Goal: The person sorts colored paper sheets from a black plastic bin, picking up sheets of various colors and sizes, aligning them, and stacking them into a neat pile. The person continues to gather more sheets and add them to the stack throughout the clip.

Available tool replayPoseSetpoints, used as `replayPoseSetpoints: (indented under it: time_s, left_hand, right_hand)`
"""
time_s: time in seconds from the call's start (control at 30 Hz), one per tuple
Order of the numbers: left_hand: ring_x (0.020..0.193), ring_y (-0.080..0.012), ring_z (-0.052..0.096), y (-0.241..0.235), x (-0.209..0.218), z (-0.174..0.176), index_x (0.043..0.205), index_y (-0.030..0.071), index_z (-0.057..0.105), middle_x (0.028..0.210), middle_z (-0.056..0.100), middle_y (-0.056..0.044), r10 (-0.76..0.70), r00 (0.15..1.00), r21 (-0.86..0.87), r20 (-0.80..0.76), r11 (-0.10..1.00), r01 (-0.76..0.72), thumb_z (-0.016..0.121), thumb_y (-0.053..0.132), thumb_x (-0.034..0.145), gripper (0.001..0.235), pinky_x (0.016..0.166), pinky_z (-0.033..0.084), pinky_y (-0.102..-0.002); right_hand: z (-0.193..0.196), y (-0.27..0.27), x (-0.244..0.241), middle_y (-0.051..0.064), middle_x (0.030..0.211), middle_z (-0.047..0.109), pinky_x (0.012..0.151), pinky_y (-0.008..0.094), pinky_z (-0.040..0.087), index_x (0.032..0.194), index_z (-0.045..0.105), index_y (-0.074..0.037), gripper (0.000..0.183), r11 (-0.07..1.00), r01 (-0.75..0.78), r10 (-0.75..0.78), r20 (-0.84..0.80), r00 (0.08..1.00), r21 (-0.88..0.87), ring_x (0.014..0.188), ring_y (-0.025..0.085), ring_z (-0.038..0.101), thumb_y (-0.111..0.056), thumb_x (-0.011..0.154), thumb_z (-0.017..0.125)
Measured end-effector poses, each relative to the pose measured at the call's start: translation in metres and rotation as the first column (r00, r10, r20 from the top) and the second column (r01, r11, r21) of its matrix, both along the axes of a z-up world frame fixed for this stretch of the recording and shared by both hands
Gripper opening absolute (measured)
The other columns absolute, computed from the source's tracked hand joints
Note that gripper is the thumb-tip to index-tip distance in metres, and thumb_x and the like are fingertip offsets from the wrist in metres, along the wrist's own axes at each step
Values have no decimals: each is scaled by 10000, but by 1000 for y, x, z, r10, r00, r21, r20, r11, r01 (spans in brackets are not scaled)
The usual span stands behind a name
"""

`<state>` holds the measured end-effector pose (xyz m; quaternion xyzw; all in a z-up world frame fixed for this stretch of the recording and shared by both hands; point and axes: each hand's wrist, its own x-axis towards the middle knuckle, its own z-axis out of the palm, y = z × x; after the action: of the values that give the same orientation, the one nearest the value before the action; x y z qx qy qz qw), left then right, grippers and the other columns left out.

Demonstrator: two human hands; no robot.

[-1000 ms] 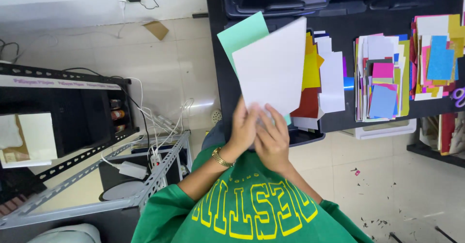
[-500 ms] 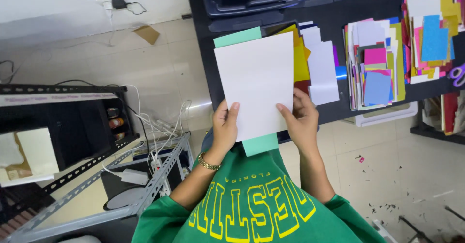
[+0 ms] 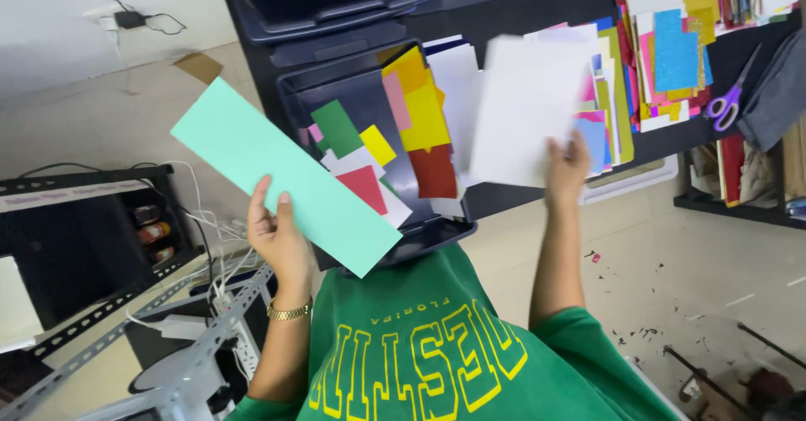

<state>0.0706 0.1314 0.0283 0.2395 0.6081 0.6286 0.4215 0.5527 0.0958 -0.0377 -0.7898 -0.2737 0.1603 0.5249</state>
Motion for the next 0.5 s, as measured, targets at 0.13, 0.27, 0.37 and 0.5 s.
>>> replayPoseSetpoints:
  time_s: [0.13, 0.27, 0.37, 0.5]
  left_hand:
    - [917, -128, 691, -9, 30, 8, 1312, -27, 605, 1100, 654, -107, 8, 1000, 30, -7, 1000, -8, 611, -89, 949, 369, 841, 626, -313]
    - [1059, -180, 666, -17, 48, 32, 1397, 25, 516, 1229, 626, -140, 49, 996, 78, -71, 996, -44, 609, -102, 949, 475, 909, 592, -337]
    - [1099, -176, 617, -23, 58, 57, 1412, 58, 488, 1259, 599, -133, 140, 982, 88, -126, 988, -130, 638, -101, 933, 526, 943, 564, -343]
    - [1164, -178, 534, -38, 64, 77, 1421, 115, 456, 1314, 532, -114, 264, 944, 57, -200, 965, -257, 677, -98, 923, 585, 997, 496, -369]
  right_hand:
    - [-57, 27, -4, 329, 1189, 656, 920, 493, 521, 1407, 558, 75, 452, 961, -277, 275, -76, 958, -11, 1080, 385, 642, 13, 986, 710]
    - [-45, 42, -35, 226, 985, 704, 794, 488, 542, 1361, 622, -68, 516, 922, -339, 365, 123, 923, -186, 896, 402, 682, 23, 877, 775]
    - [-42, 43, -38, 104, 980, 620, 794, 467, 508, 1184, 681, -207, 490, 907, -237, 391, 486, 781, -349, 926, 365, 609, -100, 746, 872]
    - [-24, 49, -50, -7, 889, 503, 855, 408, 459, 1086, 685, -245, 364, 887, -365, 462, 500, 733, -284, 909, 267, 525, -109, 802, 868]
